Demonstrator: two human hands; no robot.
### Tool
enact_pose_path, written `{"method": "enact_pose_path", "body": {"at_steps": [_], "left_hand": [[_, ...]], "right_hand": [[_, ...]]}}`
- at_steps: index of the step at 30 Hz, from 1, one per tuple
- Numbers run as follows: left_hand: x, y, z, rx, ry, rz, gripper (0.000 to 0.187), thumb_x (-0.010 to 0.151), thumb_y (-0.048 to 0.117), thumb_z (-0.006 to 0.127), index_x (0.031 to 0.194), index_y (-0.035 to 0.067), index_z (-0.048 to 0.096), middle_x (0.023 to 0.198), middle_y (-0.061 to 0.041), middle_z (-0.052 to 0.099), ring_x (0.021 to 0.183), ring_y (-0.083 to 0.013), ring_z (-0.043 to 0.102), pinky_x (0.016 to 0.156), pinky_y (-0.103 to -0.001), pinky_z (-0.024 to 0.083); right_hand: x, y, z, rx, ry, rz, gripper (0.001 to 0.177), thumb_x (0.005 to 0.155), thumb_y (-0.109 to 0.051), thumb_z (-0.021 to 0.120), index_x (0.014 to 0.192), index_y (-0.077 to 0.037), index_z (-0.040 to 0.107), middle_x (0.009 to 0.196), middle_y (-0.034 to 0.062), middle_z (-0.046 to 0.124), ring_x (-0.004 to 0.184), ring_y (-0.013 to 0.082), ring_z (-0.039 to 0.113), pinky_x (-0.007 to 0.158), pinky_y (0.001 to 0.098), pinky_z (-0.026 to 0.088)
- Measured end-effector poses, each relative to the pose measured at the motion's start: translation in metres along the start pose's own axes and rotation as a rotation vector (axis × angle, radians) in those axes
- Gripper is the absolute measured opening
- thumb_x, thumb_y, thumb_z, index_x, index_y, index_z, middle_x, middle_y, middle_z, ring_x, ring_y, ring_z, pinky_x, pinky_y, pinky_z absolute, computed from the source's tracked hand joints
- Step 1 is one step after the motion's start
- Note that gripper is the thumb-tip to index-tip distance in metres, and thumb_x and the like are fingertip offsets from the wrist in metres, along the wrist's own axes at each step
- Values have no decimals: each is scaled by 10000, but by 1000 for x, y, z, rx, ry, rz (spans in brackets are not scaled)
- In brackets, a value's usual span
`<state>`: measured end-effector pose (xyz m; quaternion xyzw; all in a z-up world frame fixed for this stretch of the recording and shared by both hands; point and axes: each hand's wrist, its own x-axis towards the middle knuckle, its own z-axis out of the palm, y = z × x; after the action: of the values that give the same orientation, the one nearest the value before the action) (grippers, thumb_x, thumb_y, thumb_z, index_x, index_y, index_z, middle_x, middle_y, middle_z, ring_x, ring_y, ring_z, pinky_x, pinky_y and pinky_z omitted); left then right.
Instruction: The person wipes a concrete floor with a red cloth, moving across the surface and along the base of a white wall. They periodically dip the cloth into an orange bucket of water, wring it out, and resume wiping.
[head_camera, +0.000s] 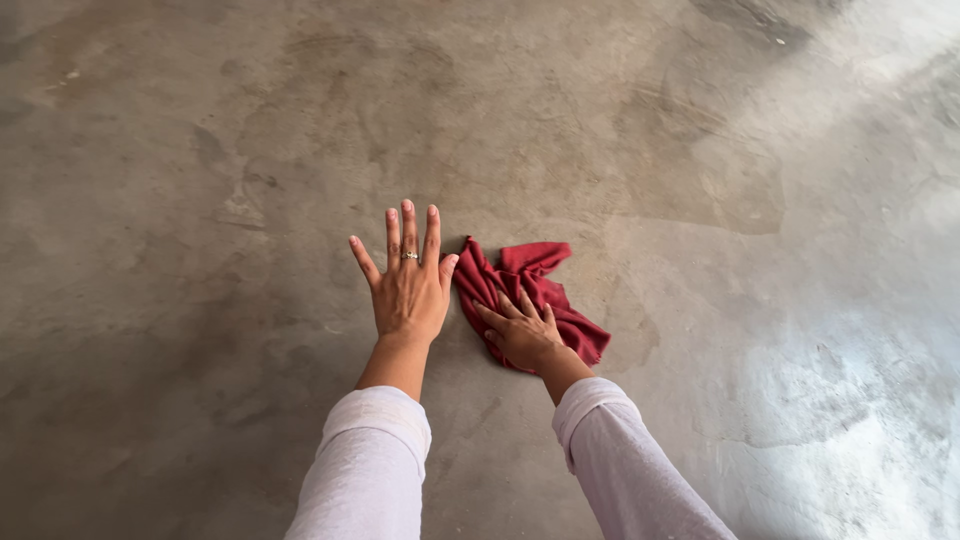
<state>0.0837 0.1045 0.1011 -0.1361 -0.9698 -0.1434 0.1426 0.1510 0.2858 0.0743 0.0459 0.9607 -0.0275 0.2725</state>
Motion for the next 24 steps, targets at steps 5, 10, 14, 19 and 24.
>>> {"method": "enact_pose_path", "body": {"at_steps": [5, 10, 14, 19, 24], "left_hand": [[-7, 18, 6, -27, -12, 86, 670, 1037, 547, 343, 1628, 282, 169, 1702, -48, 183, 1562, -231, 139, 1200, -686, -14], [-5, 31, 5, -22, -55, 128, 670, 1028, 525, 400, 1627, 282, 224, 1710, -41, 204, 1574, -230, 158, 1201, -689, -3], [9, 41, 11, -50, 1, 125, 678, 1023, 522, 421, 1628, 278, 236, 1696, -39, 212, 1568, -236, 165, 1204, -691, -8], [20, 38, 24, 26, -17, 140, 679, 1018, 519, 419, 1626, 285, 226, 1704, -38, 198, 1564, -227, 154, 1207, -681, -20], [29, 38, 48, 85, -95, 153, 697, 1010, 520, 425, 1631, 281, 216, 1710, -37, 180, 1570, -224, 138, 1205, -681, -18]], "right_hand": [[-6, 5, -18, -84, -80, -76, 647, 1000, -600, 462, 1588, -517, 204, 1733, -39, 81, 1592, 352, 28, 1229, 657, 178], [-13, 14, -34, -161, -97, -237, 800, 898, -593, 576, 1590, -537, 179, 1741, 39, -44, 1562, 429, 50, 1166, 718, 223], [-21, 26, -31, -138, 89, -273, 936, 833, -648, 641, 1604, -496, 132, 1716, 111, -115, 1535, 508, 21, 1105, 813, 161], [-12, 18, -15, 23, 270, -270, 875, 827, -741, 628, 1568, -474, 246, 1701, 128, -38, 1503, 577, -22, 1081, 846, 73], [22, 16, 15, 38, 662, -383, 608, 914, -684, 566, 1451, -400, 540, 1702, 85, 218, 1511, 570, 88, 1126, 813, 79]]}}
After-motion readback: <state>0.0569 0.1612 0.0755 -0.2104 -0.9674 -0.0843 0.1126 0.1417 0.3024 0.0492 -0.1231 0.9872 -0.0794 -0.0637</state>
